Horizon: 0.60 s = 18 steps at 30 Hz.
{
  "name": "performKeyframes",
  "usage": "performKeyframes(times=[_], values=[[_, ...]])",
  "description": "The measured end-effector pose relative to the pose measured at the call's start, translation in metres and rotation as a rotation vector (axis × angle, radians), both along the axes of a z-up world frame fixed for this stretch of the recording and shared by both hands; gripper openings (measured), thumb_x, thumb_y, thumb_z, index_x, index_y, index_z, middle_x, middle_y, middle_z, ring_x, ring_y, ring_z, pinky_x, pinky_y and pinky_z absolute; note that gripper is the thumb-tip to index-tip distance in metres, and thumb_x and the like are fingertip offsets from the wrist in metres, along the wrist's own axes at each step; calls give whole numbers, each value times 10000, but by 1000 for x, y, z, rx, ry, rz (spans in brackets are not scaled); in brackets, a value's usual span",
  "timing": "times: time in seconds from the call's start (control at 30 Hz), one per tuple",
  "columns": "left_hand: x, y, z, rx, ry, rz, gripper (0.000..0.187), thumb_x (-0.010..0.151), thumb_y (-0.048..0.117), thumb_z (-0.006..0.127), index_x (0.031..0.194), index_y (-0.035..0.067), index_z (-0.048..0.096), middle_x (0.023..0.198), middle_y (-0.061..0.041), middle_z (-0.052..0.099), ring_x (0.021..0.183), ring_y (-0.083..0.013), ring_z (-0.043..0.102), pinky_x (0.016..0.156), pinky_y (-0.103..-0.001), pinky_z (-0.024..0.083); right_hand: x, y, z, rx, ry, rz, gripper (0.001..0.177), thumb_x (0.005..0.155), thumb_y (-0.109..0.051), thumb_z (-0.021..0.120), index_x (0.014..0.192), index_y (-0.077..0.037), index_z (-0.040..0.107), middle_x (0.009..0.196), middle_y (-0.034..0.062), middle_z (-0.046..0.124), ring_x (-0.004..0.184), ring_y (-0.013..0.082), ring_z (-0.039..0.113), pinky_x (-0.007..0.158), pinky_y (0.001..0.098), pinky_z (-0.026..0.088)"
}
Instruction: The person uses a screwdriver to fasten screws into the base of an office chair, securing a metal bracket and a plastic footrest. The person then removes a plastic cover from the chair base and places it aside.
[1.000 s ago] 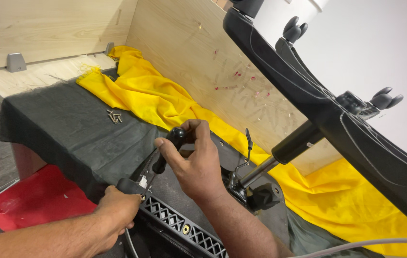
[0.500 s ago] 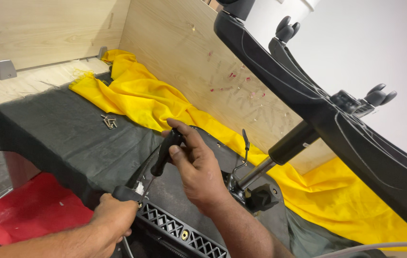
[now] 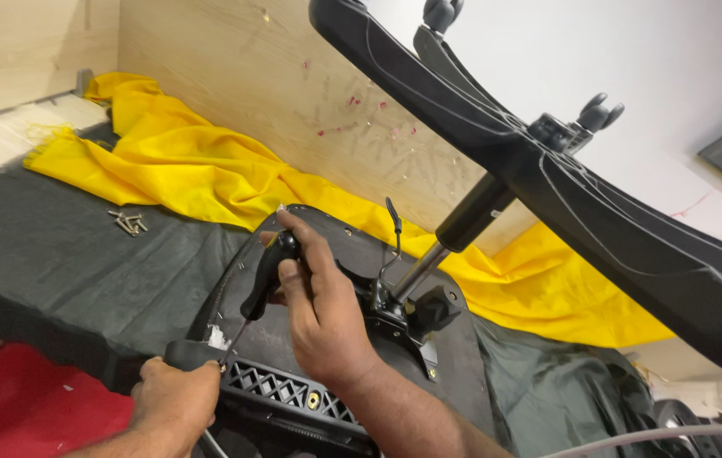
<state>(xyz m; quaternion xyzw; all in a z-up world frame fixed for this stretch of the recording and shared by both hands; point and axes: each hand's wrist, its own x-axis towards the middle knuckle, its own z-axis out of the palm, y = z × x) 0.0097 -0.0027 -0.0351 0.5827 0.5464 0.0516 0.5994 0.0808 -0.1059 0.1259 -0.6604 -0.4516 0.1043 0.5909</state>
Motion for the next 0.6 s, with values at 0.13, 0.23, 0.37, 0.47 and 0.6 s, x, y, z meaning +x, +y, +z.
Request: performKeyframes(times=[0.13, 0.23, 0.37, 0.47, 0.6], values=[[-12, -8, 1, 137, 18, -66, 824, 882, 394, 705, 1494, -49, 374, 1430, -316, 461, 1207, -475, 583, 1001, -523, 498, -2, 4, -5, -120, -191, -273, 479, 953, -177, 720, 1407, -85, 598, 999, 87, 678, 775, 126, 621, 710, 282, 586], [-18, -4, 8, 71, 33, -134, 864, 905, 435, 669, 1553, -13, 314, 1505, -297, 411, 1292, -483, 562, 1056, -531, 488, -13, 7, -6, -127, -387, -424, 479, 920, -187, 777, 1362, -83, 624, 984, 72, 658, 732, 132, 595, 663, 290, 557], [-25, 3, 21, 79, 28, -180, 721, 905, 418, 693, 1451, -4, 487, 1438, -278, 549, 1279, -446, 628, 1073, -507, 514, -24, 11, 3, -83, -421, -328, 400, 1025, -125, 666, 1412, -88, 575, 1160, 60, 626, 960, 105, 639, 791, 270, 607], [-19, -3, 26, 149, -17, -142, 655, 892, 397, 735, 1382, 4, 546, 1360, -278, 586, 1233, -432, 614, 1027, -506, 506, -18, 5, 9, -137, -200, -189, 468, 1049, -42, 562, 1505, -118, 490, 1167, 72, 639, 999, 108, 625, 869, 258, 584], [-31, -6, 26, 174, -116, -66, 604, 871, 358, 761, 1312, 2, 549, 1337, -261, 529, 1092, -409, 622, 909, -501, 518, -14, 5, -6, -59, -73, -116, 498, 1059, 70, 559, 1526, -81, 476, 1306, 75, 577, 1144, 126, 562, 1035, 281, 516]])
